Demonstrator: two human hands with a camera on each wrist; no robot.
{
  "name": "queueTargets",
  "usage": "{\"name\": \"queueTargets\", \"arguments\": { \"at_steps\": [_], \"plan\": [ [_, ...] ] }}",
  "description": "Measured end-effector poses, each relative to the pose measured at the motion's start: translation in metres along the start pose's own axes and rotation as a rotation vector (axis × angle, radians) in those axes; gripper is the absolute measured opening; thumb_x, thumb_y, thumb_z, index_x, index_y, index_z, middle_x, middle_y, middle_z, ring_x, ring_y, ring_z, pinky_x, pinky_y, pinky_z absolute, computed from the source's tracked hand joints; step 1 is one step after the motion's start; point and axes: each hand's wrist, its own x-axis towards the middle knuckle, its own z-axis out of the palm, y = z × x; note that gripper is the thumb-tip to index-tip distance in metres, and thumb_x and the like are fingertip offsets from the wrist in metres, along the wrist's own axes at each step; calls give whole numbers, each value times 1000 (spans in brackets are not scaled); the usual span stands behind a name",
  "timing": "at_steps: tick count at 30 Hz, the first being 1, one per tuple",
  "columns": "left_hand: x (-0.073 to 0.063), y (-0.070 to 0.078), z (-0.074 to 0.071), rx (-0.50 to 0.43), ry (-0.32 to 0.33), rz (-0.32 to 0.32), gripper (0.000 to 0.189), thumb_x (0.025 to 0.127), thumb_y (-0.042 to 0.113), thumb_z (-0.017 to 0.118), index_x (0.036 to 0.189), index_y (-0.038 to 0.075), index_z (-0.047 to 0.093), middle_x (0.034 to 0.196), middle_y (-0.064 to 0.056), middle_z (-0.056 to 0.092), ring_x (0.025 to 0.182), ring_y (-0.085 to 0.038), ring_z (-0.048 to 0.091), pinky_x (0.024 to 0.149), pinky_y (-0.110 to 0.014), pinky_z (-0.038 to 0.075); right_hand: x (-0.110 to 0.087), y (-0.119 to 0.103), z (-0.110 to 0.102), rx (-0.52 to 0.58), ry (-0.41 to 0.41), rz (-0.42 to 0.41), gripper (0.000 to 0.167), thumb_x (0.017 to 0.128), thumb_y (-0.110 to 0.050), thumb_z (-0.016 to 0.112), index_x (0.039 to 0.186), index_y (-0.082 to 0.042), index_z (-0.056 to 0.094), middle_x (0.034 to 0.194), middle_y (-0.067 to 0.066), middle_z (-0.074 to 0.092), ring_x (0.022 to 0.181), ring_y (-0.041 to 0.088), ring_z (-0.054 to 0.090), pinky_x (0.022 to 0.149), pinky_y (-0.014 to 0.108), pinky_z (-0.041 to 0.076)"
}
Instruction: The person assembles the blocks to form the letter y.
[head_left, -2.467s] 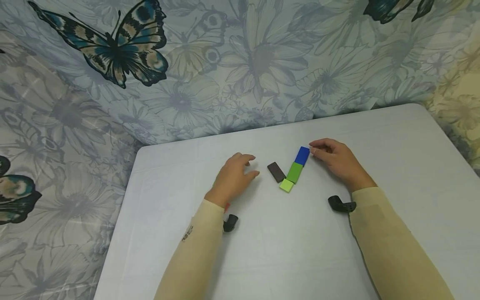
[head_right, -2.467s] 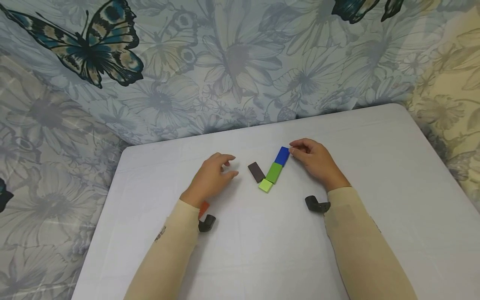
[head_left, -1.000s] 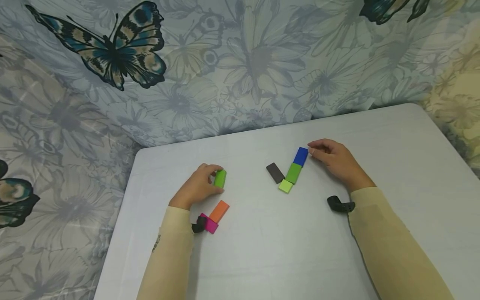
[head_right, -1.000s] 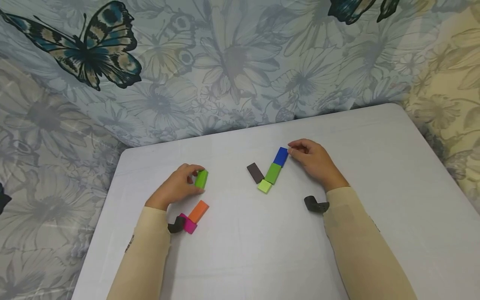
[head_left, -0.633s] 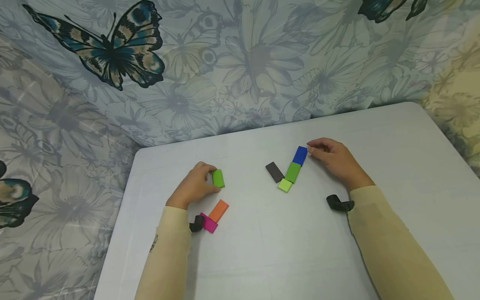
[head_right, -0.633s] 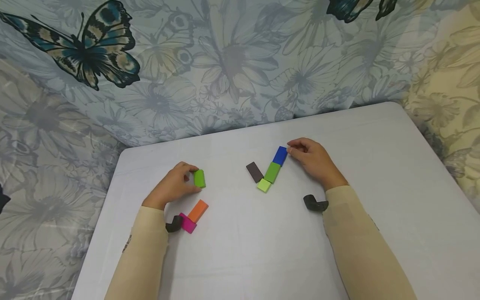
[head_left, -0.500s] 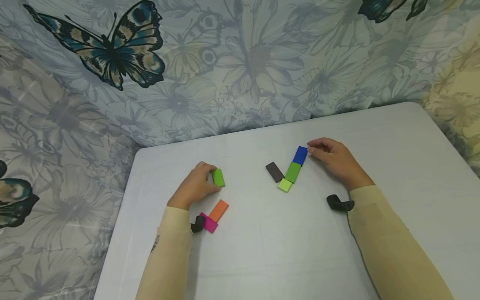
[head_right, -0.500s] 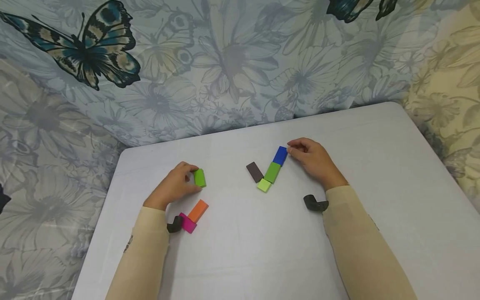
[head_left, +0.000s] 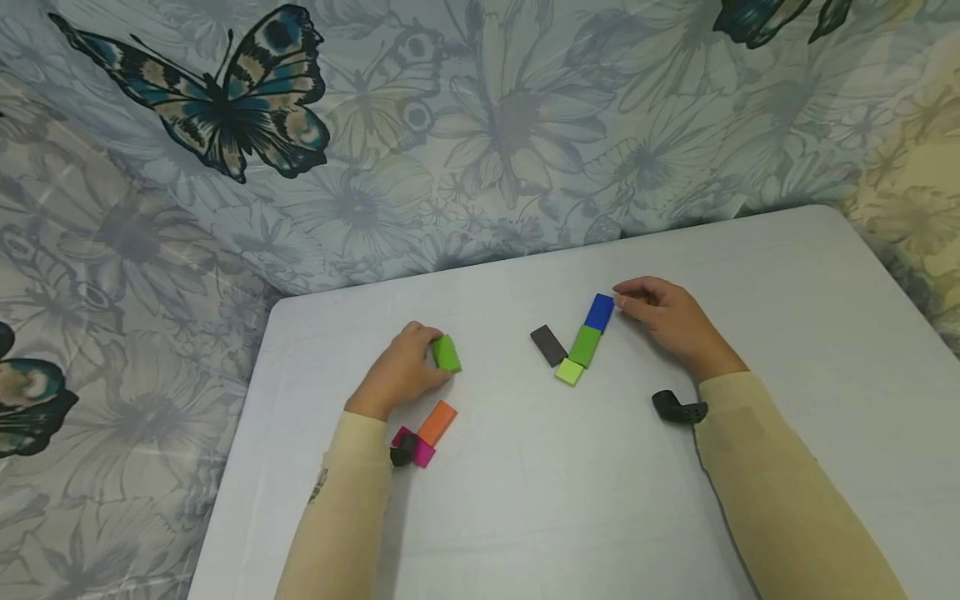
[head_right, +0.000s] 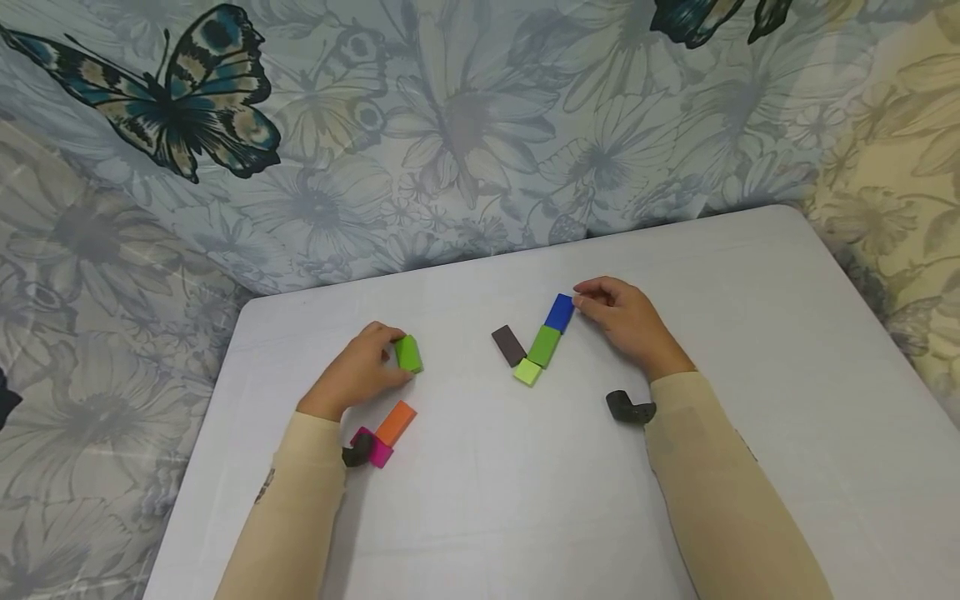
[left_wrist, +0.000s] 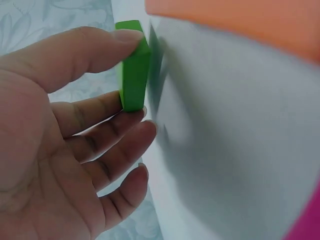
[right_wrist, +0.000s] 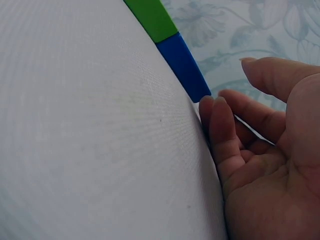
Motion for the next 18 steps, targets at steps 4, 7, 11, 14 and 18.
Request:
{"name": "queueTargets", "arguments": {
  "at_steps": [4, 7, 11, 14, 18],
  "plan": [
    [0, 8, -2, -36, 22, 13, 64, 94, 23, 85, 149, 0, 60, 131, -9, 59, 108, -25, 58, 96, -43, 52, 0, 1, 0, -3, -1, -5, 49, 111, -41, 64, 145, -6, 65, 143, 17, 63, 127, 33, 55, 108, 54, 41],
    [2, 16, -3, -66, 43, 17, 62, 94, 25, 84, 147, 1, 62, 124, -7, 59, 104, -24, 58, 91, -42, 53, 0, 1, -1, 4, -4, -5, 50, 111, -42, 64, 145, -6, 64, 144, 17, 62, 129, 33, 55, 109, 55, 41],
    [5, 25, -3, -63, 66, 20, 62, 94, 28, 85, 146, 3, 63, 123, -5, 59, 105, -23, 59, 91, -41, 53, 0, 1, -1, 6, -9, -4, 50, 111, -42, 65, 146, -6, 64, 145, 17, 62, 131, 34, 55, 111, 56, 40],
    [10, 32, -2, -63, 85, 26, 61, 94, 29, 86, 145, 3, 64, 123, -5, 60, 105, -23, 60, 91, -41, 54, 0, 0, -1, 0, -6, -5, 50, 111, -41, 65, 145, -6, 65, 144, 17, 62, 130, 34, 55, 110, 55, 40],
    [16, 42, 0, -104, 129, 54, 58, 94, 28, 86, 143, 3, 67, 122, -6, 61, 102, -24, 61, 89, -40, 54, 0, -1, 0, -5, 0, -8, 49, 111, -41, 65, 145, -5, 65, 142, 17, 63, 127, 33, 56, 108, 54, 41]
  ]
}}
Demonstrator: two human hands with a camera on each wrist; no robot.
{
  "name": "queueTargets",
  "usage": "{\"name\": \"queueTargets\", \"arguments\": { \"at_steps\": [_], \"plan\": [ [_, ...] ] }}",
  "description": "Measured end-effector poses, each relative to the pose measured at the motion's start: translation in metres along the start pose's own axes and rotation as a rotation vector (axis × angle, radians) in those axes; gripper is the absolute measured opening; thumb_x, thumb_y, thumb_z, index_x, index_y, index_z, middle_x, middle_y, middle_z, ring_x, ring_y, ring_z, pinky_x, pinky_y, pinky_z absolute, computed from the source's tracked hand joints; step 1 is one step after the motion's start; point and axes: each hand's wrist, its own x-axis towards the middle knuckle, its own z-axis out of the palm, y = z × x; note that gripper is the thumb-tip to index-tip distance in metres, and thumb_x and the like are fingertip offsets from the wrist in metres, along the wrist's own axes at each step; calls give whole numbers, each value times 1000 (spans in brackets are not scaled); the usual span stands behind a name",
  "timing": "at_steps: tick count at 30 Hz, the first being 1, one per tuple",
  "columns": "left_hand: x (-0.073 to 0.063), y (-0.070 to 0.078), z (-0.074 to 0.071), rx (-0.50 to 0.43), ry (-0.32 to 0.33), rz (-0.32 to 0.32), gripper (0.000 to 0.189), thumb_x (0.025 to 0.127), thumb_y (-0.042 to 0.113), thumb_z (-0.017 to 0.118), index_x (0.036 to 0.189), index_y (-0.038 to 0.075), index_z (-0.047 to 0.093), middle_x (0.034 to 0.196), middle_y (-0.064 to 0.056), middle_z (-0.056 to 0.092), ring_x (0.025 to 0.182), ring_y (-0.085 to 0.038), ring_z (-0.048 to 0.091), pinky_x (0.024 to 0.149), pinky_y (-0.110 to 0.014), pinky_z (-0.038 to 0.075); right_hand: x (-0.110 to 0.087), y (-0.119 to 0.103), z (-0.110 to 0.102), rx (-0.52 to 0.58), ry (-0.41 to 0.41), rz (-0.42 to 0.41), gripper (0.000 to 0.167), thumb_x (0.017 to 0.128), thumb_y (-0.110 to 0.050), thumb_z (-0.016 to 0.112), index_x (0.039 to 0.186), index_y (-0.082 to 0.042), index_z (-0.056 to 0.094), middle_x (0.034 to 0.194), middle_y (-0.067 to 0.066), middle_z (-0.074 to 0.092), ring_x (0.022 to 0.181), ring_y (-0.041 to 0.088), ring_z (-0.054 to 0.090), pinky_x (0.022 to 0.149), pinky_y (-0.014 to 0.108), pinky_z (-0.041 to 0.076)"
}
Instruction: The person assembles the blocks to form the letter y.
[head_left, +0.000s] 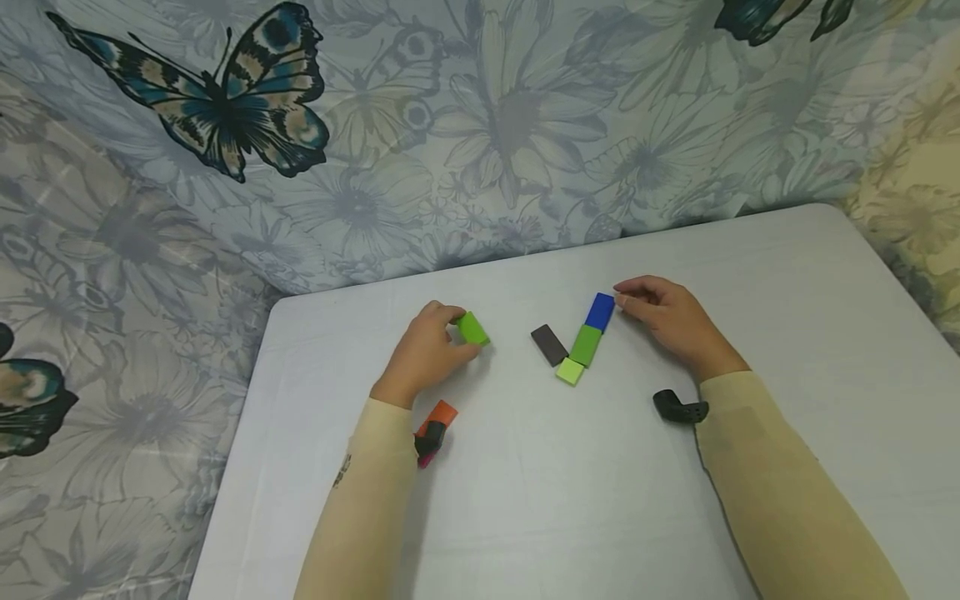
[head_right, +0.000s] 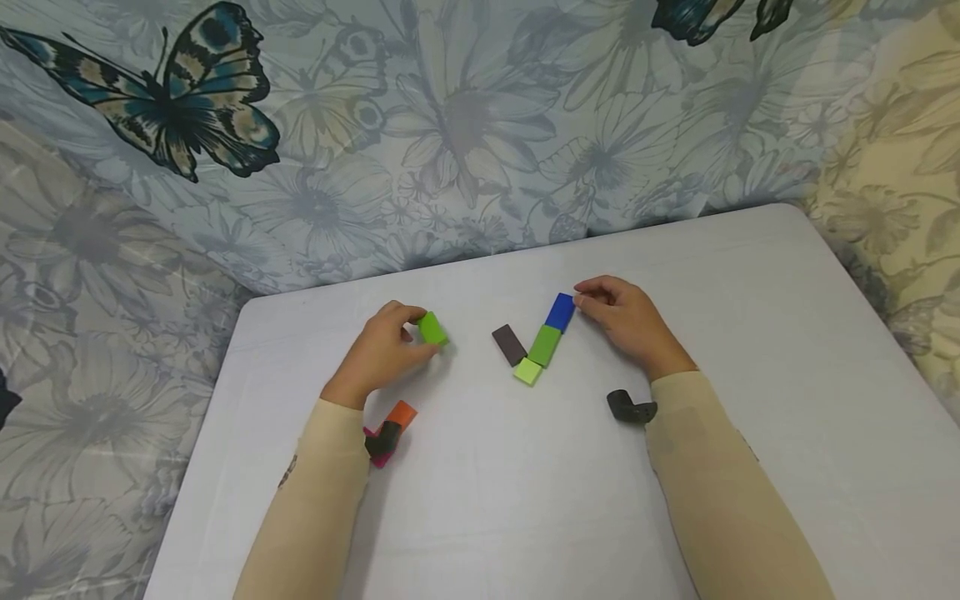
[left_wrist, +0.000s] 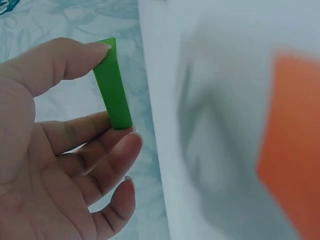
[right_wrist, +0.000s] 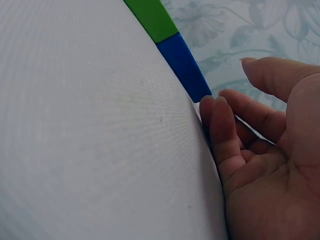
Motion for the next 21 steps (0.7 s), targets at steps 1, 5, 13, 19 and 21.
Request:
{"name": "queueTargets", "arguments": {
  "at_steps": [1, 5, 13, 19, 21],
  "plan": [
    [2, 3, 2, -17, 12, 8, 57, 94, 28, 86, 142, 3, 68, 122, -6, 61, 102, -24, 61, 89, -40, 54, 0, 0, 0, 2, 0, 0, 49, 111, -41, 65, 144, -5, 65, 142, 17, 63, 126, 33, 56, 107, 54, 42],
    [10, 12, 9, -60, 47, 29, 56, 94, 32, 86, 140, 5, 70, 121, -5, 62, 100, -23, 60, 86, -39, 53, 0, -1, -1, 7, -5, 6, 49, 111, -41, 65, 145, -6, 65, 140, 17, 64, 123, 31, 58, 106, 52, 42],
    [18, 24, 22, -112, 108, 42, 52, 92, 32, 90, 132, 2, 75, 115, -4, 62, 94, -21, 60, 80, -36, 53, 0, 0, -1, 8, -9, 10, 49, 111, -42, 65, 145, -7, 66, 141, 16, 64, 126, 32, 57, 107, 53, 41],
    [23, 28, 32, -114, 153, 30, 53, 93, 35, 91, 132, 3, 76, 115, -6, 64, 95, -20, 59, 80, -34, 52, 1, 1, -2, 8, -6, 6, 49, 111, -42, 65, 145, -7, 65, 143, 16, 63, 128, 33, 56, 109, 55, 40],
    [26, 30, 36, -114, 176, 37, 53, 93, 34, 91, 132, 2, 76, 116, -7, 65, 96, -20, 59, 81, -34, 52, 1, 1, -2, 4, -2, 5, 48, 111, -41, 65, 145, -7, 66, 142, 16, 63, 128, 33, 55, 109, 55, 40]
  ]
}}
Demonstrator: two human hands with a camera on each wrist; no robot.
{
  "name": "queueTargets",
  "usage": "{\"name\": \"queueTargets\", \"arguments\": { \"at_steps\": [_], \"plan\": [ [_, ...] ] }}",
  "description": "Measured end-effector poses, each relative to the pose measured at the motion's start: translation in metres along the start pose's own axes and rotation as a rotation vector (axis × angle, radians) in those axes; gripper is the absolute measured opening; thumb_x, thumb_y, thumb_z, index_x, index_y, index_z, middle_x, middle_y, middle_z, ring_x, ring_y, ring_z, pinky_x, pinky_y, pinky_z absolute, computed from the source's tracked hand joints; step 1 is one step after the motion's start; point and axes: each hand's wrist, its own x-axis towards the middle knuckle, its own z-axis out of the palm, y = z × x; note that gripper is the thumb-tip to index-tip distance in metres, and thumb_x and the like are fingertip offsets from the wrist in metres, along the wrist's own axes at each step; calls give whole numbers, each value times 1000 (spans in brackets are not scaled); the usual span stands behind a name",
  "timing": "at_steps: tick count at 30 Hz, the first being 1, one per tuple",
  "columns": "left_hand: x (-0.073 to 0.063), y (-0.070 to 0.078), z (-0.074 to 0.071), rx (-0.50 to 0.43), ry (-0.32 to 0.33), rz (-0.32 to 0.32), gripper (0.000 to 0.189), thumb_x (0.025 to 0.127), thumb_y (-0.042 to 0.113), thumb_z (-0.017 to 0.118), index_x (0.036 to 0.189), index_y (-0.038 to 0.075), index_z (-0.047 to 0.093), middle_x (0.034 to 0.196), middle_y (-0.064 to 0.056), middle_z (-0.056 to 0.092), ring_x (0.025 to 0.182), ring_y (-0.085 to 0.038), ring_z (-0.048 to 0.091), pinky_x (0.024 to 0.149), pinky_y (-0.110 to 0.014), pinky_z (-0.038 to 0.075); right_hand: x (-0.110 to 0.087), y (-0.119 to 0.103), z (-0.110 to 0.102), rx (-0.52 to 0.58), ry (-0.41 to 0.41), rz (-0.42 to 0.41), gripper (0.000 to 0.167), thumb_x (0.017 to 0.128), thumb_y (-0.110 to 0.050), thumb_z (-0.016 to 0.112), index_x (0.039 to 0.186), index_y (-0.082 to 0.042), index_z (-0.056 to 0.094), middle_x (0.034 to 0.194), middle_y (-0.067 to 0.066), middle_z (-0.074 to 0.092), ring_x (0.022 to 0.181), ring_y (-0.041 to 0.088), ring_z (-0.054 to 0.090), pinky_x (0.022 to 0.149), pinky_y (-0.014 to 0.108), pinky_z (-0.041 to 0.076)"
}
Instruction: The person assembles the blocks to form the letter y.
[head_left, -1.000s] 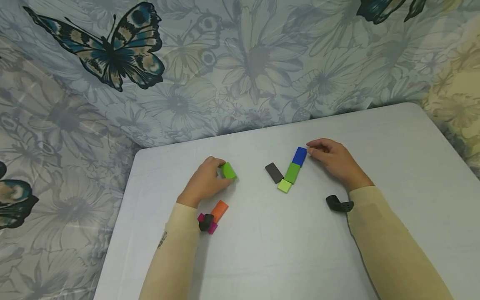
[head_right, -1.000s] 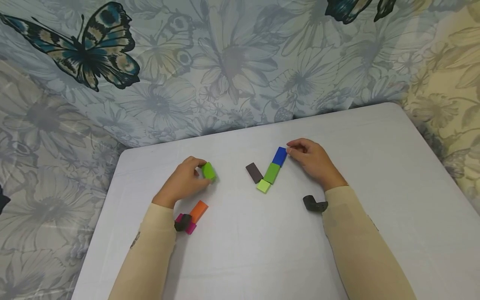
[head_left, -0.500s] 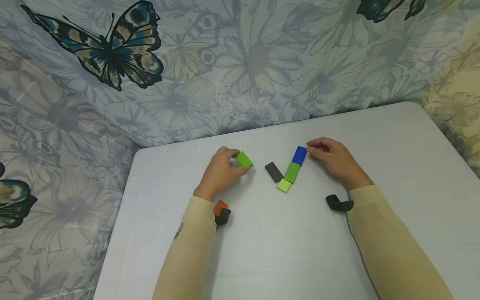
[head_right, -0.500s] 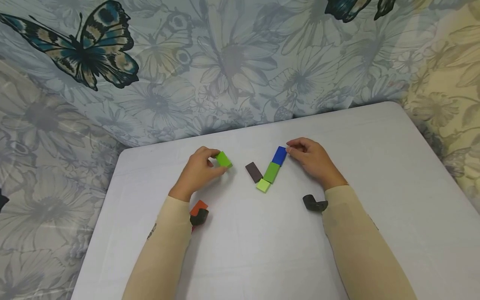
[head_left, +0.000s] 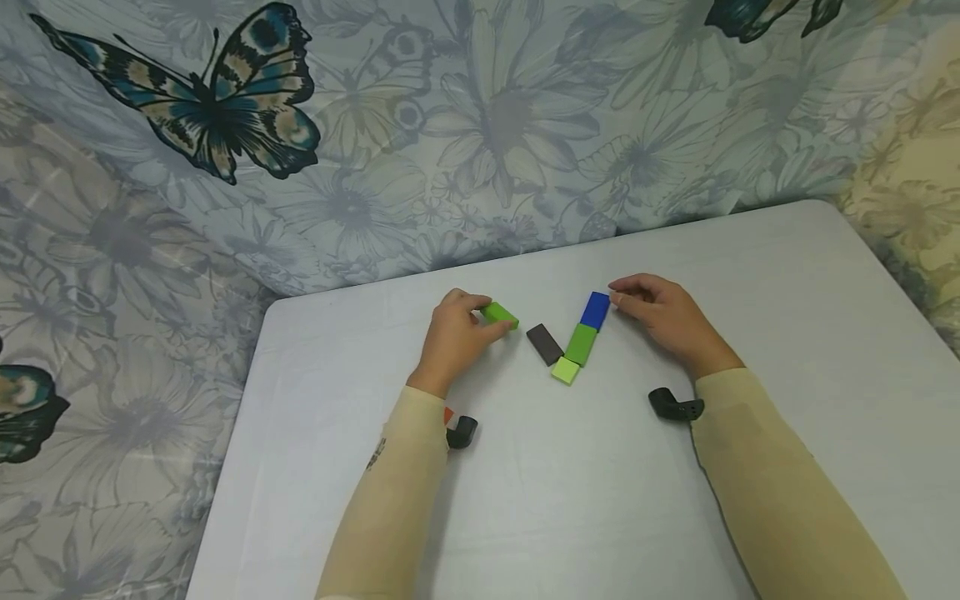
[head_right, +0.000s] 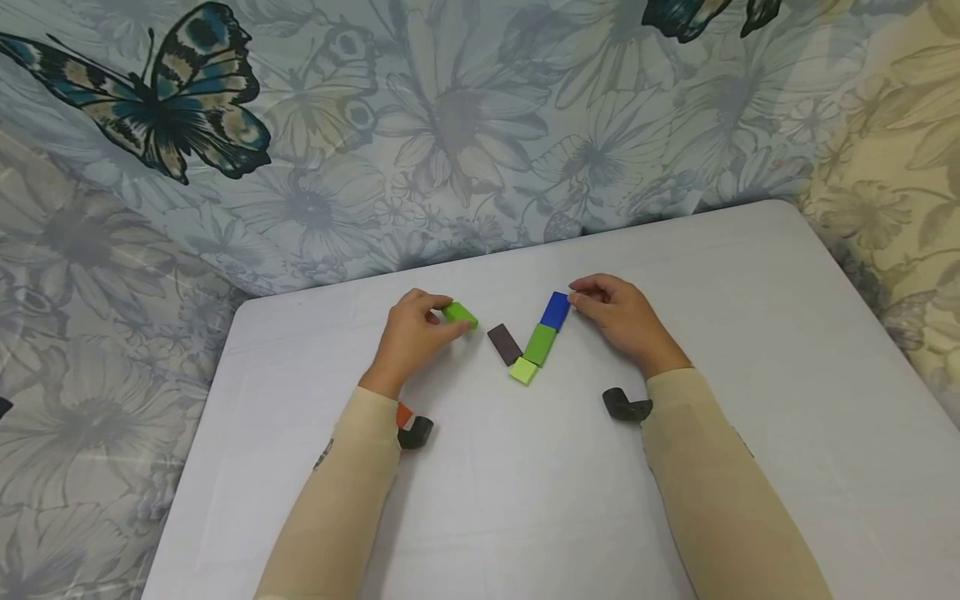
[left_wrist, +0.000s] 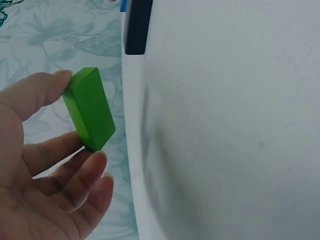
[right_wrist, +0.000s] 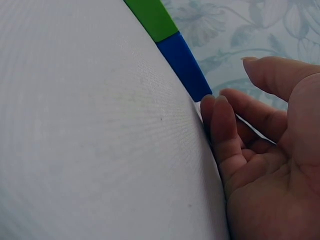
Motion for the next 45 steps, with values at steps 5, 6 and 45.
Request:
{"name": "queueTargets", "arguments": {
  "at_steps": [5, 6, 45],
  "plan": [
    [5, 1, 10, 2, 30, 11, 55, 94, 35, 90, 134, 1, 75, 123, -9, 66, 100, -22, 61, 84, -35, 53, 0, 0, 0, -4, 1, 6, 49, 111, -41, 65, 145, -7, 65, 144, 16, 62, 130, 33, 54, 110, 56, 39],
    [6, 1, 12, 3, 33, 9, 56, 94, 35, 90, 135, 1, 74, 124, -10, 66, 100, -22, 61, 84, -36, 53, 0, 0, 1, -3, 0, 7, 49, 111, -41, 65, 145, -7, 65, 145, 16, 62, 130, 34, 54, 110, 56, 39],
    [24, -5, 44, -65, -15, -117, 46, 100, 26, 84, 140, 9, 71, 94, -3, 66, 87, -19, 59, 80, -35, 50, -1, 0, 0, 2, 9, -16, 48, 111, -41, 65, 143, -6, 67, 137, 15, 65, 119, 28, 57, 102, 48, 42]
  ]
}}
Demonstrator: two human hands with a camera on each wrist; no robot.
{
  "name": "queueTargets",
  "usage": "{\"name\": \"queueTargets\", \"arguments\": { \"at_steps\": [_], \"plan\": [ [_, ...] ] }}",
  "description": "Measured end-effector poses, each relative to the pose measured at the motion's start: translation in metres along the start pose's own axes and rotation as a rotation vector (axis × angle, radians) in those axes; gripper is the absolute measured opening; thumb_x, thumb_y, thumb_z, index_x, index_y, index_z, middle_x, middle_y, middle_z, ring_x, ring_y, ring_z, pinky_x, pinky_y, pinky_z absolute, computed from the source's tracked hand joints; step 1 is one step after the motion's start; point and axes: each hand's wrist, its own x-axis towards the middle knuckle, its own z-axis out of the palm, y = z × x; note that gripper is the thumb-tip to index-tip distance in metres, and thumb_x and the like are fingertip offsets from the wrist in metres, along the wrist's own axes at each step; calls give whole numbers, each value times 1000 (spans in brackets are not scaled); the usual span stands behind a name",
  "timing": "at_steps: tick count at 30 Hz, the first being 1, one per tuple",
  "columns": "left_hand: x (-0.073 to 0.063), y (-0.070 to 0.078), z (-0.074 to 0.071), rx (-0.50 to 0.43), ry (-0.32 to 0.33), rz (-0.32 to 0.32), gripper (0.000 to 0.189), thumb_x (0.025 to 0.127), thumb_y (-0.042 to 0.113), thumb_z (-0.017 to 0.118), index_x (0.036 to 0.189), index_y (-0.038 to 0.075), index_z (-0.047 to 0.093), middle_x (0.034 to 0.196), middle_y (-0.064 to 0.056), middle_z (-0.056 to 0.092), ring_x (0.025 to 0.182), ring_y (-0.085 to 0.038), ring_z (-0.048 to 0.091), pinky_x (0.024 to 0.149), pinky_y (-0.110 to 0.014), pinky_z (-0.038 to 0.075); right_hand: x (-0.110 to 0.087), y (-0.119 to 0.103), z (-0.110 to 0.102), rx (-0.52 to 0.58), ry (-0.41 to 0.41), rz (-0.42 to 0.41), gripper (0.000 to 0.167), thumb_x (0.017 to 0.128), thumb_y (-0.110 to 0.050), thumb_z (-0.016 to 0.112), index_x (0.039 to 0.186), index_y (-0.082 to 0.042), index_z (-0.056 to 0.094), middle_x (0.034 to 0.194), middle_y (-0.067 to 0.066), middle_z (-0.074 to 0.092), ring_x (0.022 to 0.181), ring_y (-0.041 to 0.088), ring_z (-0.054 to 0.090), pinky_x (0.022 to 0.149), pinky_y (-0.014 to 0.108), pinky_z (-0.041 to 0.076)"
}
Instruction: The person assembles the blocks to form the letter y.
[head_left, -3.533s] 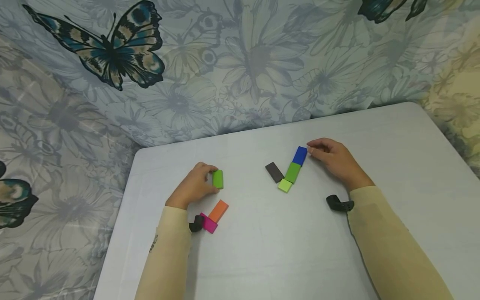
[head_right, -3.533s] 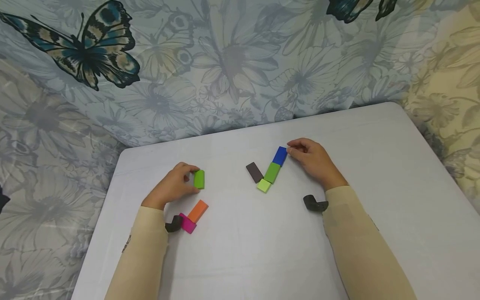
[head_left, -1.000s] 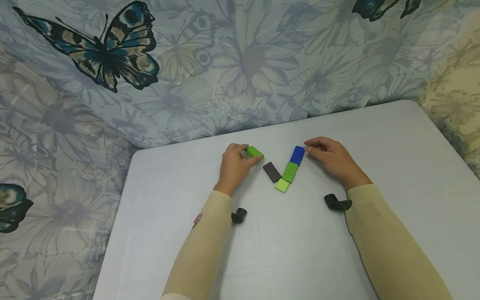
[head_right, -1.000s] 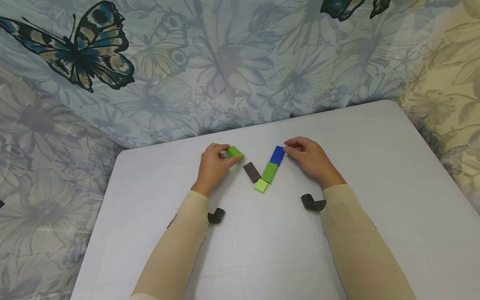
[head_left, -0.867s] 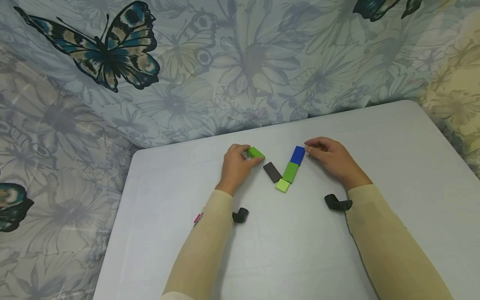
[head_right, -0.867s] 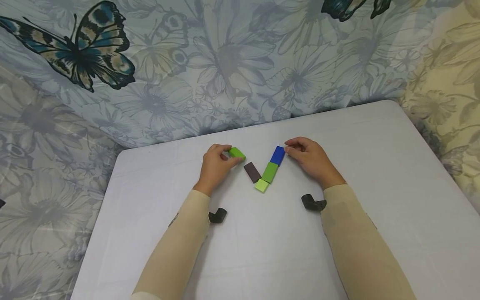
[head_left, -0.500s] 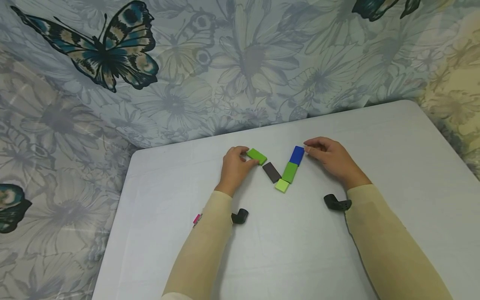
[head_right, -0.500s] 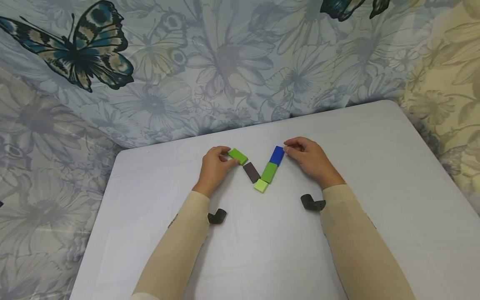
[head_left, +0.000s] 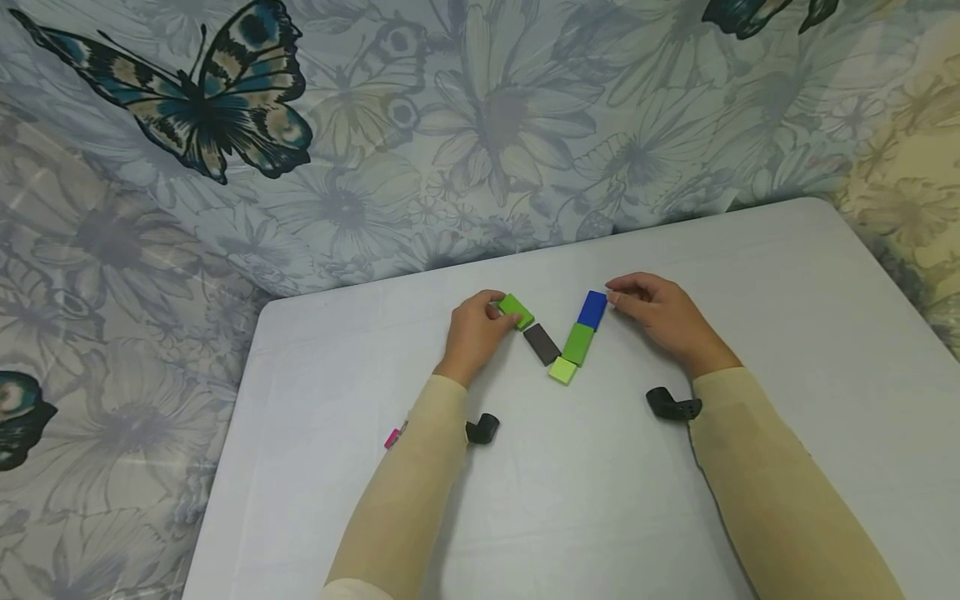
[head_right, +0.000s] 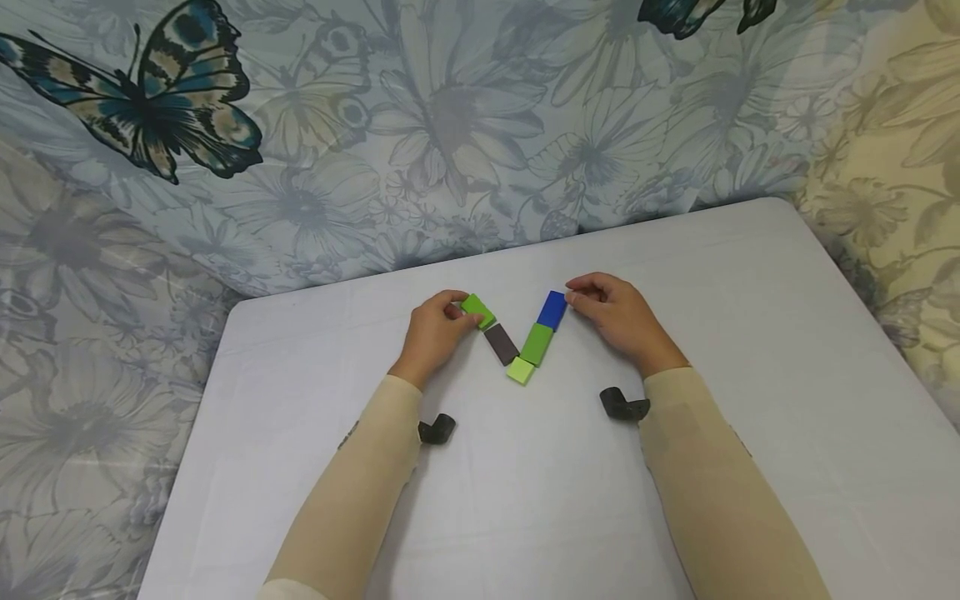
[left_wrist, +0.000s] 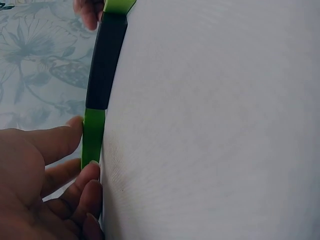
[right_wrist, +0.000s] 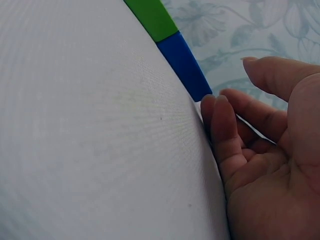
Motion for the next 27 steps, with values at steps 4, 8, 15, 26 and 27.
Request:
{"name": "queueTargets", "arguments": {
  "at_steps": [4, 8, 15, 26, 27],
  "plan": [
    [0, 2, 0, -2, -20, 4, 46, 101, 26, 84, 142, 10, 70, 94, -3, 67, 84, -19, 59, 78, -35, 50, 0, 0, 0, -1, 0, -2, 47, 111, -41, 65, 143, -6, 67, 135, 15, 66, 117, 28, 57, 101, 48, 42],
    [-1, 3, 0, 5, -31, 2, 46, 101, 27, 83, 143, 11, 70, 94, -2, 66, 83, -18, 59, 77, -34, 49, 0, -1, 0, 0, -3, 6, 47, 111, -41, 65, 143, -7, 67, 136, 15, 66, 118, 29, 57, 101, 48, 42],
    [-1, 3, 0, 24, -39, 7, 47, 102, 28, 82, 143, 11, 69, 93, -2, 65, 82, -18, 58, 76, -34, 48, 0, 0, 0, -1, -7, 10, 47, 111, -40, 64, 144, -6, 66, 137, 15, 65, 119, 30, 57, 103, 49, 42],
    [-1, 3, -2, 44, -63, 18, 48, 102, 29, 82, 145, 14, 70, 92, -3, 65, 81, -19, 57, 75, -35, 48, 0, 0, 0, -2, -7, -1, 47, 111, -40, 64, 143, -6, 67, 136, 15, 66, 118, 28, 57, 102, 48, 42],
    [-1, 4, -2, 46, -63, 20, 48, 102, 29, 82, 145, 14, 70, 92, -2, 65, 81, -19, 57, 75, -35, 48, 0, 0, 0, -3, -6, -1, 47, 111, -40, 64, 143, -6, 67, 136, 15, 66, 118, 28, 57, 102, 48, 42]
  ]
}}
